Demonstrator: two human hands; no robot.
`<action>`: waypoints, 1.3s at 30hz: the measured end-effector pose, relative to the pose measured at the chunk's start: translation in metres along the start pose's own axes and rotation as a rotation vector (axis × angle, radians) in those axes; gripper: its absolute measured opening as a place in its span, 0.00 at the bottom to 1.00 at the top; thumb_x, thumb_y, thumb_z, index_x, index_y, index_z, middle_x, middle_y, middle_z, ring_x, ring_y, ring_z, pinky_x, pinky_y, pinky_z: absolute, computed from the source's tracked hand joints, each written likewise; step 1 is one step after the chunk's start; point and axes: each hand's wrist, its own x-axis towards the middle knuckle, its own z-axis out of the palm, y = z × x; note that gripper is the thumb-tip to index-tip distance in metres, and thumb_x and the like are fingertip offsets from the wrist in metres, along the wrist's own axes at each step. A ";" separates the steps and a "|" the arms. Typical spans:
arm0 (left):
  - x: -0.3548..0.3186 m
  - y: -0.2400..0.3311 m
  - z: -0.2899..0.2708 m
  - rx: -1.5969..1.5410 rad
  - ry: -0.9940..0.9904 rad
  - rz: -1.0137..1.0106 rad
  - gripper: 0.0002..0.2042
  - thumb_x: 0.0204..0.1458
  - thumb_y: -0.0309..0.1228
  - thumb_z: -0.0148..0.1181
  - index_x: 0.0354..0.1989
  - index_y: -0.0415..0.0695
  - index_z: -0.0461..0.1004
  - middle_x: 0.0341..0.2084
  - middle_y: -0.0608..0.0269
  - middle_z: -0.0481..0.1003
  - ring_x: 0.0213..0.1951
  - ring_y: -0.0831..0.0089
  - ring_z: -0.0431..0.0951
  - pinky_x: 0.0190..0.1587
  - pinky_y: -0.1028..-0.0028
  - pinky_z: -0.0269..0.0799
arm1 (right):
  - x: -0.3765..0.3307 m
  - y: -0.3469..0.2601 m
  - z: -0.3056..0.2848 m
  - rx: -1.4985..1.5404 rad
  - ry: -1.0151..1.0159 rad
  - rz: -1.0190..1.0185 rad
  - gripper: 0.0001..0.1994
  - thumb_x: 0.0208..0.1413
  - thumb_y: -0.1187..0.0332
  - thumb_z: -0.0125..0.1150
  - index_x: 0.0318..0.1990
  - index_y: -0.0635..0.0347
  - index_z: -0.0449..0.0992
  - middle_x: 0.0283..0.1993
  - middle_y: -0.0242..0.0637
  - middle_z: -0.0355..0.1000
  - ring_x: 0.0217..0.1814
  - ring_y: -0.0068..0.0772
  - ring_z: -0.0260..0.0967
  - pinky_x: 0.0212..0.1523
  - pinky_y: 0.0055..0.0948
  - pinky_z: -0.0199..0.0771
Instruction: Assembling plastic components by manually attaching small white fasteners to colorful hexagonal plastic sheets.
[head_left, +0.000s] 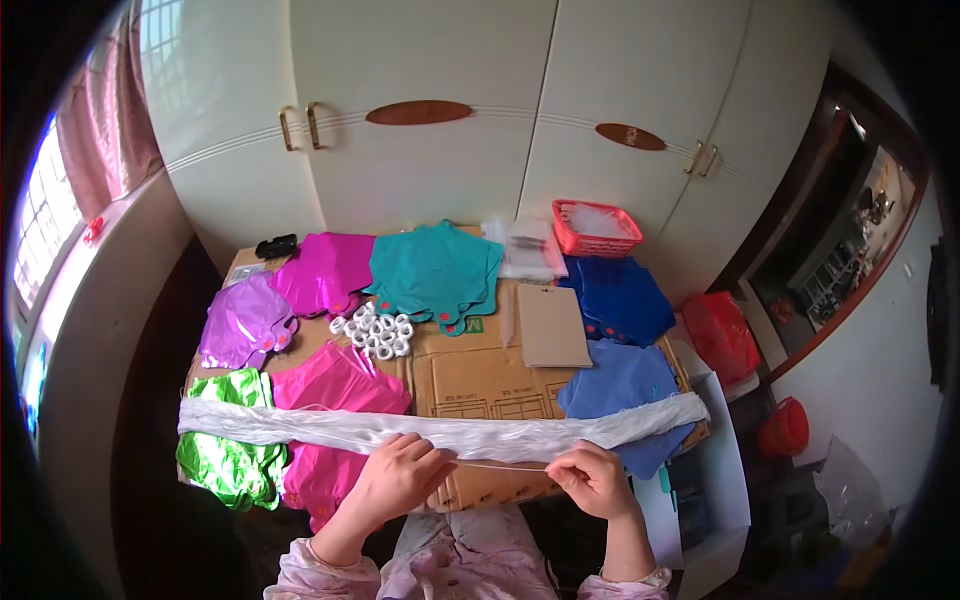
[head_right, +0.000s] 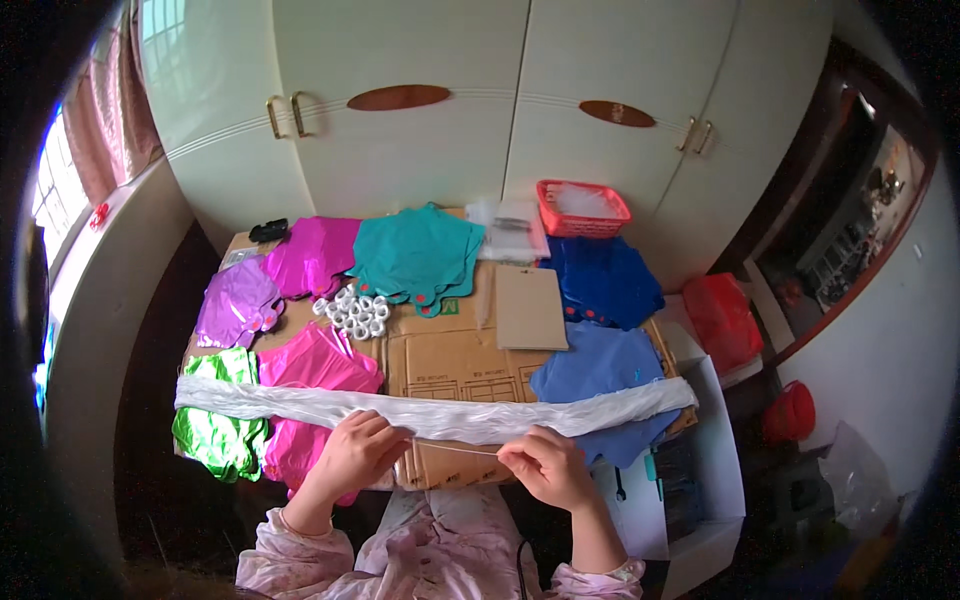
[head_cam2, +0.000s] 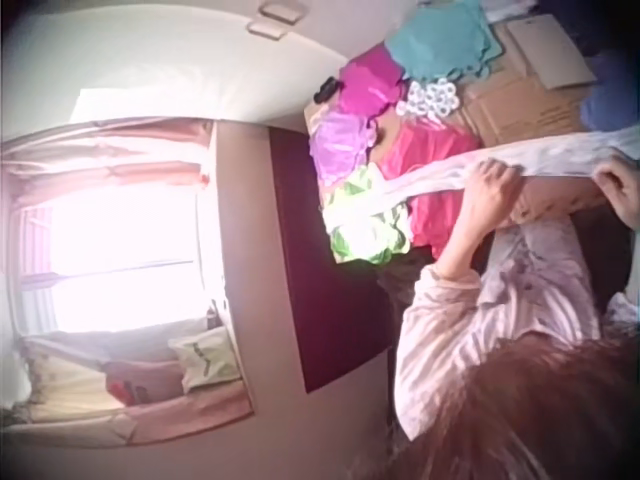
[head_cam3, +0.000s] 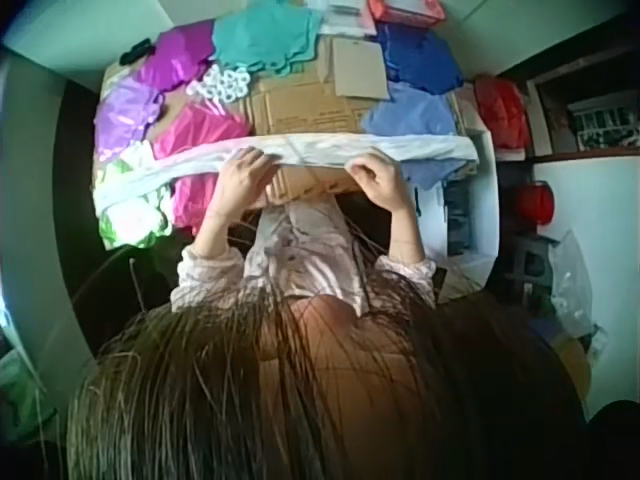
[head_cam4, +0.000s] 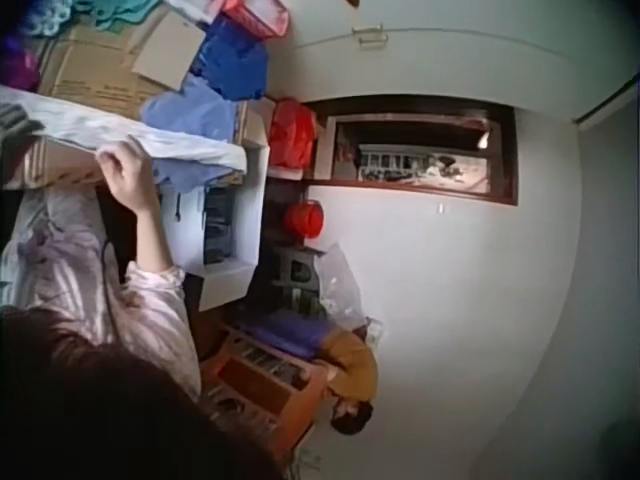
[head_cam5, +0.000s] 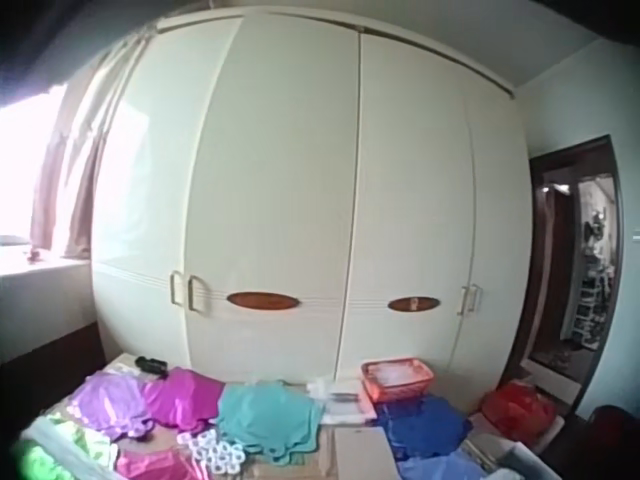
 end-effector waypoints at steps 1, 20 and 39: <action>0.000 -0.003 -0.003 -0.003 0.011 0.014 0.10 0.44 0.30 0.59 0.35 0.43 0.71 0.21 0.62 0.68 0.28 0.62 0.71 0.35 0.66 0.67 | -0.001 0.001 -0.004 -0.036 0.002 -0.010 0.02 0.50 0.72 0.60 0.30 0.58 0.74 0.23 0.32 0.67 0.25 0.31 0.66 0.26 0.26 0.65; 0.049 0.119 0.065 -1.861 -0.089 0.091 0.13 0.61 0.34 0.43 0.27 0.41 0.66 0.28 0.70 0.65 0.31 0.82 0.64 0.35 0.80 0.61 | 0.062 -0.019 0.187 1.874 0.022 0.224 0.08 0.53 0.67 0.57 0.28 0.58 0.65 0.22 0.29 0.57 0.26 0.24 0.50 0.31 0.24 0.51; -0.096 -0.040 -0.160 -1.403 1.026 0.059 0.11 0.61 0.36 0.42 0.42 0.45 0.70 0.29 0.65 0.76 0.31 0.76 0.75 0.35 0.75 0.74 | 0.054 0.036 0.034 0.401 -0.395 -0.057 0.05 0.50 0.72 0.57 0.25 0.63 0.72 0.21 0.33 0.69 0.23 0.19 0.65 0.24 0.21 0.64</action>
